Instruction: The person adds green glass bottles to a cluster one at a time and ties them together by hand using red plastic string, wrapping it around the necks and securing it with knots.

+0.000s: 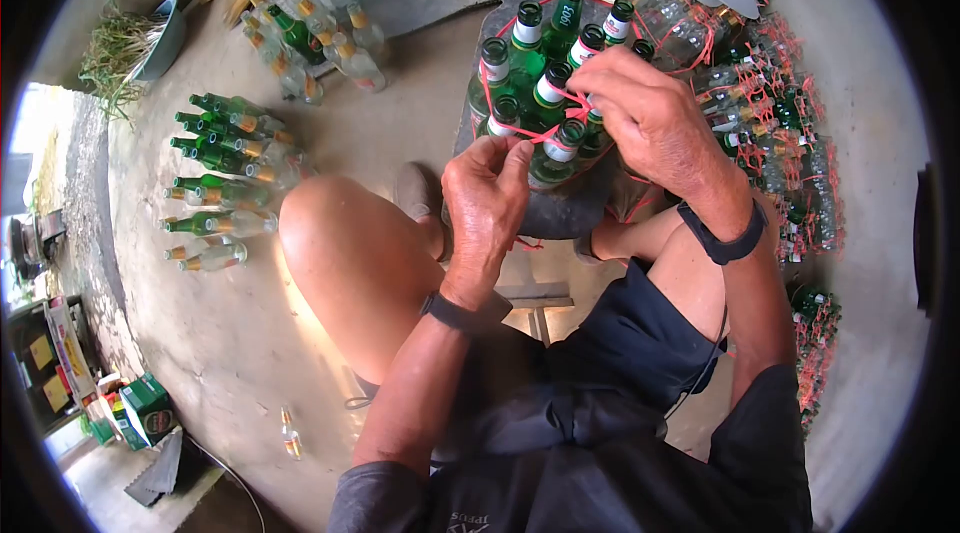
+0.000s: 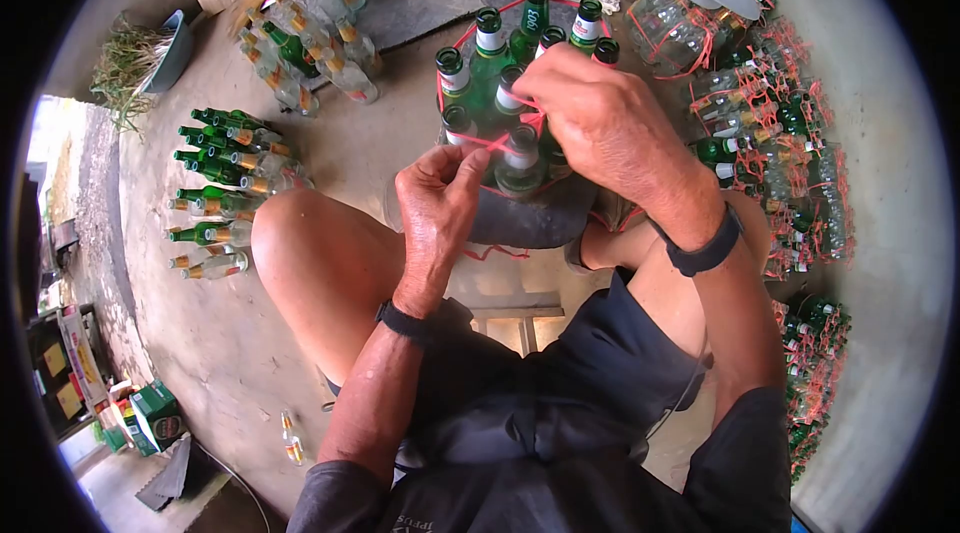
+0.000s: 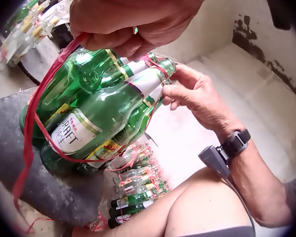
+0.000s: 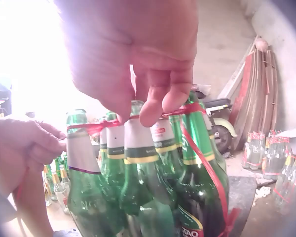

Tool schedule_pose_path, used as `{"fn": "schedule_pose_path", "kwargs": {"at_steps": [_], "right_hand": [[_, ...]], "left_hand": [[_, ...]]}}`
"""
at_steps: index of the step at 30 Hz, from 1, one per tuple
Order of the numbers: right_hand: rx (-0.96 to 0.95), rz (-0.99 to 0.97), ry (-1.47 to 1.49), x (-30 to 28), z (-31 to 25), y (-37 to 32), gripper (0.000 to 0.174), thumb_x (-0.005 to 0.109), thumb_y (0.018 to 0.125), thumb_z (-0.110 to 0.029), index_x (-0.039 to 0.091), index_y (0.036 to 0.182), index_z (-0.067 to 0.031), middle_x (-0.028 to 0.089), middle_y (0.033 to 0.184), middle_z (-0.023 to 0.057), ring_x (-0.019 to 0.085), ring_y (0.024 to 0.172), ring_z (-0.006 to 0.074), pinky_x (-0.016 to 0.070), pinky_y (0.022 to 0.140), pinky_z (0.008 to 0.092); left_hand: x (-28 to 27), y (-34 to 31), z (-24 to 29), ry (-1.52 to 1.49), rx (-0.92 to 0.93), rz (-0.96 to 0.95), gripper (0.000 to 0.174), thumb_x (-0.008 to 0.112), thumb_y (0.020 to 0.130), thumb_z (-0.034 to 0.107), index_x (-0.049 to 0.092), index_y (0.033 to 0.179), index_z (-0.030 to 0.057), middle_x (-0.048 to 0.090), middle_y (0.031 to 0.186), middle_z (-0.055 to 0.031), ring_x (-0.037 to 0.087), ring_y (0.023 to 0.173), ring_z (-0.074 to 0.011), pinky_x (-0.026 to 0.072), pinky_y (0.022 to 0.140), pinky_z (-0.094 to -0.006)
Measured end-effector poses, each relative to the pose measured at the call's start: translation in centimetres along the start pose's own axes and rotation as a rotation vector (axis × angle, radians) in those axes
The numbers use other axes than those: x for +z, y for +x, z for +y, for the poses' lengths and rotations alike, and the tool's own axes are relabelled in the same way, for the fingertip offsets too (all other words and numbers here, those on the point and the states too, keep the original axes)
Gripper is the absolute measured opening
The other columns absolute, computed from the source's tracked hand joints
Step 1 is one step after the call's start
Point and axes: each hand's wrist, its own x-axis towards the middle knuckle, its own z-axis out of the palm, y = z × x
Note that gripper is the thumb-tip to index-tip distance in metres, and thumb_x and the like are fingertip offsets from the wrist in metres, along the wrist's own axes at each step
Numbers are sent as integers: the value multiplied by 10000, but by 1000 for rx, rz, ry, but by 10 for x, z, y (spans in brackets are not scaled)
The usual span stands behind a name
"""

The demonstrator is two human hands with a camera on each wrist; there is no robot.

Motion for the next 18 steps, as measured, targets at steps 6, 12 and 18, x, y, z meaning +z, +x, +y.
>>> {"fn": "schedule_pose_path", "kwargs": {"at_steps": [6, 12, 18], "right_hand": [[41, -287, 31, 17, -6, 26, 244, 567, 930, -55, 771, 1059, -25, 746, 989, 192, 718, 974, 439, 573, 831, 501], [169, -617, 208, 22, 8, 49, 268, 568, 936, -77, 773, 1090, 0, 766, 949, 214, 739, 929, 380, 567, 834, 468], [365, -871, 386, 28, 30, 61, 277, 587, 949, -41, 748, 1155, 53, 782, 977, 139, 724, 955, 232, 563, 913, 374]], "left_hand": [[7, 4, -10, 0, -27, 91, 283, 817, 948, 208, 799, 1002, -69, 773, 755, -138, 695, 679, -141, 561, 662, -347], [9, 6, -10, 104, -13, 151, 328, 832, 933, 259, 797, 933, -67, 749, 742, -222, 729, 640, -235, 564, 657, -397], [6, 8, -6, 120, -19, 147, 378, 842, 932, 301, 793, 891, -72, 715, 677, -233, 718, 594, -258, 547, 612, -411]]}}
